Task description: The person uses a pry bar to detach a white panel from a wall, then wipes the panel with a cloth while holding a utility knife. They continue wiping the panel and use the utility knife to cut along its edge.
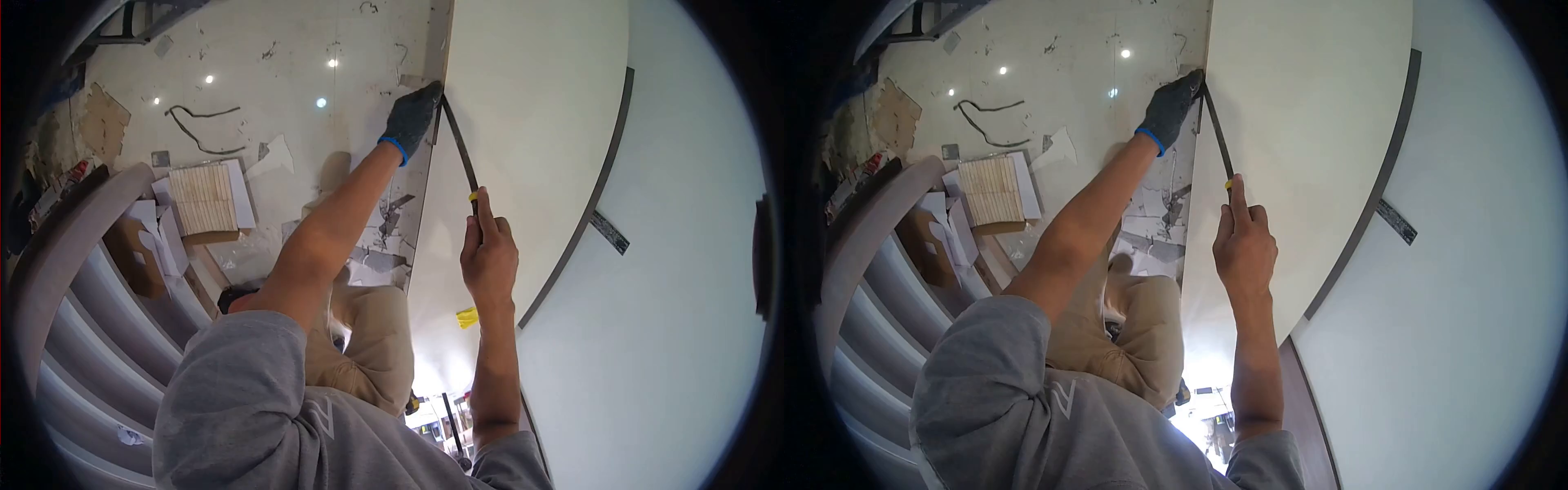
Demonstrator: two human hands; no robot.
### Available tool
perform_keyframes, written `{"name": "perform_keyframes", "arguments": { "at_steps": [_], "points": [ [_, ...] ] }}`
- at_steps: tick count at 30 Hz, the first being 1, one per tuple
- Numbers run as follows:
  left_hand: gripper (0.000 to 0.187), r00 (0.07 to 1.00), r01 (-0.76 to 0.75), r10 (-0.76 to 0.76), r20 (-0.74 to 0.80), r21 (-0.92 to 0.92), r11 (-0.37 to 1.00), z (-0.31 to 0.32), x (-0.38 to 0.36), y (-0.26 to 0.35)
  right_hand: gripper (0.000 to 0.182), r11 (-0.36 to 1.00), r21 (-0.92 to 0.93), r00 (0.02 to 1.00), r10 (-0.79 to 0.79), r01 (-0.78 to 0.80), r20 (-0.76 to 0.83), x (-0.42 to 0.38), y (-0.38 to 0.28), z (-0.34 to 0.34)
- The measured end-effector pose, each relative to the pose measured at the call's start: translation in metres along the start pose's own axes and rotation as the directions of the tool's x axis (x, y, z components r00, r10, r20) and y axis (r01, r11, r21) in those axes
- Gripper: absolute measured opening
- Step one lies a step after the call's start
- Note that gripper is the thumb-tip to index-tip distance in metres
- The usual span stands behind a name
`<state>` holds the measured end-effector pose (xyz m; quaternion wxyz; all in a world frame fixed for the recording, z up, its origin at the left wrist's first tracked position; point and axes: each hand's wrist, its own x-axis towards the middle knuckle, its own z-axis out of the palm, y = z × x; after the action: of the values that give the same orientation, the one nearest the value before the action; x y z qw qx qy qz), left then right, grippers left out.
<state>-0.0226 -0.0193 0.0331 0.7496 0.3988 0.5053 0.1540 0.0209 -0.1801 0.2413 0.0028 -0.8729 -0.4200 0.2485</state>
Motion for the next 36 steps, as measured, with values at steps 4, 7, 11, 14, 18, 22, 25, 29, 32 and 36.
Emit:
{"name": "perform_keyframes", "arguments": {
  "at_steps": [4,7,11,14,18,22,25,29,32,36],
  "points": [
    [0.053,0.989,-0.004,0.026,-0.146,0.145,0.989,0.014,-0.013,0.008,0.044,0.999,-0.033,0.999,-0.034,0.034,-0.019,0.001,0.007,0.020],
    [0.050,0.993,0.083,-0.068,-0.098,0.152,0.985,0.005,0.014,-0.013,0.043,0.998,-0.044,0.998,-0.053,0.053,0.016,0.017,0.005,0.038],
    [0.053,0.998,0.057,-0.059,0.001,0.229,0.972,-0.005,0.014,-0.006,0.042,0.992,-0.021,0.993,-0.121,0.121,0.009,0.024,0.005,0.023],
    [0.049,0.993,-0.093,0.105,-0.060,0.178,0.980,0.003,-0.005,0.008,0.043,0.997,-0.067,0.997,-0.031,0.036,0.073,0.010,0.001,0.000],
    [0.044,0.997,-0.013,0.045,-0.063,0.430,0.903,-0.001,0.019,-0.015,0.043,0.985,-0.151,0.991,-0.069,0.086,0.112,0.025,0.000,0.034],
    [0.040,0.976,-0.148,0.155,-0.155,0.051,0.988,0.009,0.002,-0.007,0.042,0.996,-0.061,0.996,-0.062,0.066,0.059,0.011,-0.001,0.006],
    [0.038,0.984,-0.100,0.109,-0.140,0.070,0.992,0.014,0.010,-0.024,0.041,0.989,-0.017,0.989,-0.145,0.145,-0.004,0.004,0.013,0.020],
    [0.034,0.986,0.020,-0.032,-0.164,-0.076,0.997,0.015,0.007,-0.039,0.042,0.994,-0.019,0.993,-0.112,0.112,0.024,-0.001,0.006,0.022],
    [0.034,0.984,0.042,-0.042,-0.172,-0.002,0.999,0.017,-0.026,-0.010,0.045,0.994,-0.053,0.993,-0.089,0.093,0.074,-0.022,0.010,-0.005],
    [0.033,0.979,-0.011,0.036,-0.201,0.125,0.992,0.011,0.008,-0.069,0.044,0.995,-0.063,0.989,-0.075,0.083,0.127,-0.005,0.013,0.050]
  ]
}}
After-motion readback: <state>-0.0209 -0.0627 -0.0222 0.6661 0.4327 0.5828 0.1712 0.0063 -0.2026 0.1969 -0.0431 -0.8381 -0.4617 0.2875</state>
